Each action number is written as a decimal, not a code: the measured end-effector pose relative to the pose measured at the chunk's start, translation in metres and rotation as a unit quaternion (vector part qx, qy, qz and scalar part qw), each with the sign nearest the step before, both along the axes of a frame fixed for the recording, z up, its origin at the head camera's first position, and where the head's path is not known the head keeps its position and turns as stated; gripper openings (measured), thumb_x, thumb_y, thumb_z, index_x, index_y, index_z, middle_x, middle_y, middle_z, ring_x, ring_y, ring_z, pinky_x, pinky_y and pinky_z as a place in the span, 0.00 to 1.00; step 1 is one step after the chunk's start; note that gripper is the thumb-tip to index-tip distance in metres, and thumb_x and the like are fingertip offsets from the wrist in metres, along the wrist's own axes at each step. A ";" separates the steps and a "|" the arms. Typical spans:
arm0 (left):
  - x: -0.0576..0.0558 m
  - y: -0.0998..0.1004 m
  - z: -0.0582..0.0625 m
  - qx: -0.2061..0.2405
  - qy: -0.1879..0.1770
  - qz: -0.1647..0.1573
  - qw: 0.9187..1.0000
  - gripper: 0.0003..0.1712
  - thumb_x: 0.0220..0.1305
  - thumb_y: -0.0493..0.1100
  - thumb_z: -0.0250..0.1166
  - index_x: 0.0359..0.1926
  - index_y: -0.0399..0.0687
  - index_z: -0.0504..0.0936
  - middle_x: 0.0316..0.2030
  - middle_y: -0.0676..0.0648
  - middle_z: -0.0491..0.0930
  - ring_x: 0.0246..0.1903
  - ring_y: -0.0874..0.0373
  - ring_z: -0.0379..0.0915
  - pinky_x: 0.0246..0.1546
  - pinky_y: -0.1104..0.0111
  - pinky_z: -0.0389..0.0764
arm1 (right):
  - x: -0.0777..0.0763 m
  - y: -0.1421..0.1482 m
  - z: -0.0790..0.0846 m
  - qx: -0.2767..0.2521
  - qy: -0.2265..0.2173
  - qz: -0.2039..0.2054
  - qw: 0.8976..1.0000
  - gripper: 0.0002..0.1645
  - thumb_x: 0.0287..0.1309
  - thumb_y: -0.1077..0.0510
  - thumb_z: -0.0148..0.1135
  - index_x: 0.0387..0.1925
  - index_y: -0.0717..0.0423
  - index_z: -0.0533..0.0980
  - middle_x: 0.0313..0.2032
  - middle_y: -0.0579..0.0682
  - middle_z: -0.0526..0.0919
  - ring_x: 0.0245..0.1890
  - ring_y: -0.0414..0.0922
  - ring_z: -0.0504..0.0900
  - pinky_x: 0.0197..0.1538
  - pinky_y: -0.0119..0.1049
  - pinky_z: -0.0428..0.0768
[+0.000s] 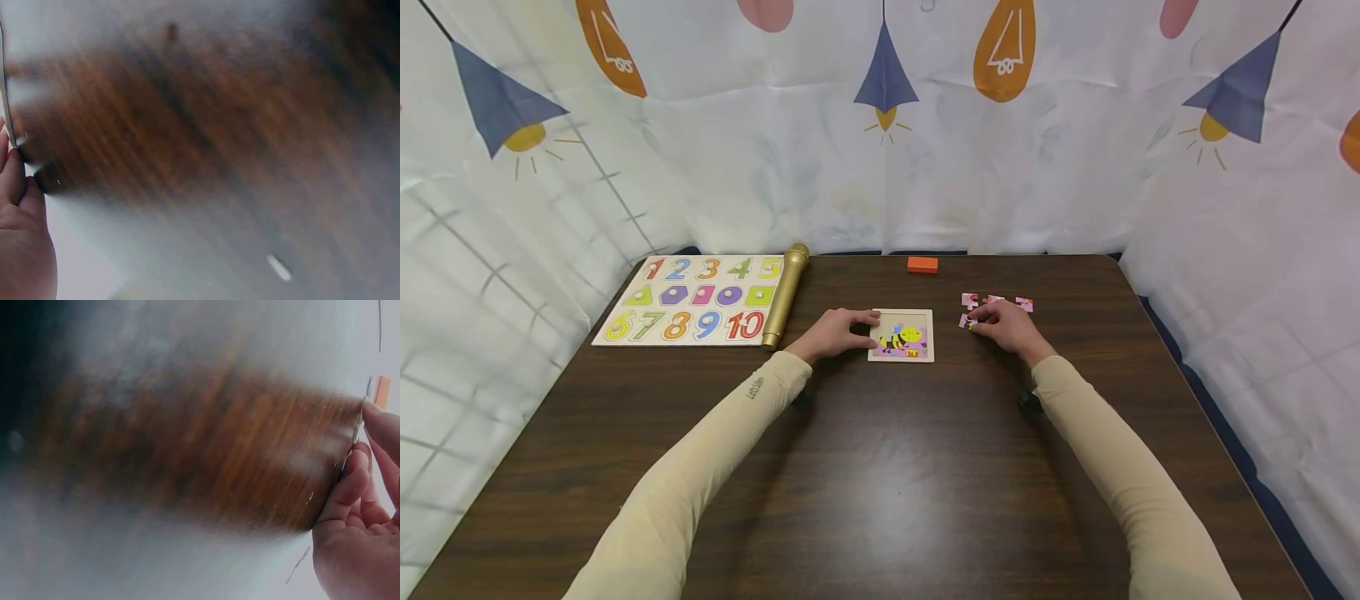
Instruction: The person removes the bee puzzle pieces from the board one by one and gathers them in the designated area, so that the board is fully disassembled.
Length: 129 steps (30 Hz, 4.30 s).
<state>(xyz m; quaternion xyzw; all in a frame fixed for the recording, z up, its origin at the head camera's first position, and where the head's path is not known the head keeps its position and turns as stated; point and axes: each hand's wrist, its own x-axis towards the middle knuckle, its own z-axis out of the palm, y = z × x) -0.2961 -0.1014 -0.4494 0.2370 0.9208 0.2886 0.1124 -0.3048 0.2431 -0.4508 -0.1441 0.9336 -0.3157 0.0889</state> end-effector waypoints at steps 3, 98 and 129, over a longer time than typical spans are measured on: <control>0.000 0.000 0.000 -0.001 -0.002 0.001 1.000 0.28 0.60 0.48 0.70 0.60 0.44 0.80 0.66 0.51 0.71 0.68 0.53 0.62 0.67 0.61 0.62 | 0.000 0.000 0.000 0.001 0.000 -0.001 1.000 0.16 0.64 0.59 0.62 0.52 0.61 0.81 0.45 0.60 0.80 0.37 0.53 0.73 0.41 0.44 0.71; -0.002 0.012 0.006 -0.009 -0.015 -0.008 1.000 0.22 0.64 0.45 0.68 0.58 0.44 0.82 0.65 0.50 0.72 0.68 0.53 0.61 0.68 0.59 0.61 | 0.005 -0.116 0.011 -0.009 -0.053 0.111 0.992 0.24 0.61 0.58 0.67 0.58 0.58 0.77 0.50 0.58 0.73 0.46 0.52 0.69 0.47 0.43 0.73; -0.001 0.013 0.005 -0.003 -0.008 -0.004 1.000 0.21 0.63 0.45 0.68 0.56 0.44 0.83 0.64 0.50 0.73 0.68 0.54 0.62 0.67 0.60 0.62 | 0.004 -0.108 0.009 0.009 -0.004 0.176 0.984 0.25 0.65 0.61 0.61 0.63 0.58 0.75 0.51 0.59 0.73 0.41 0.49 0.70 0.43 0.41 0.72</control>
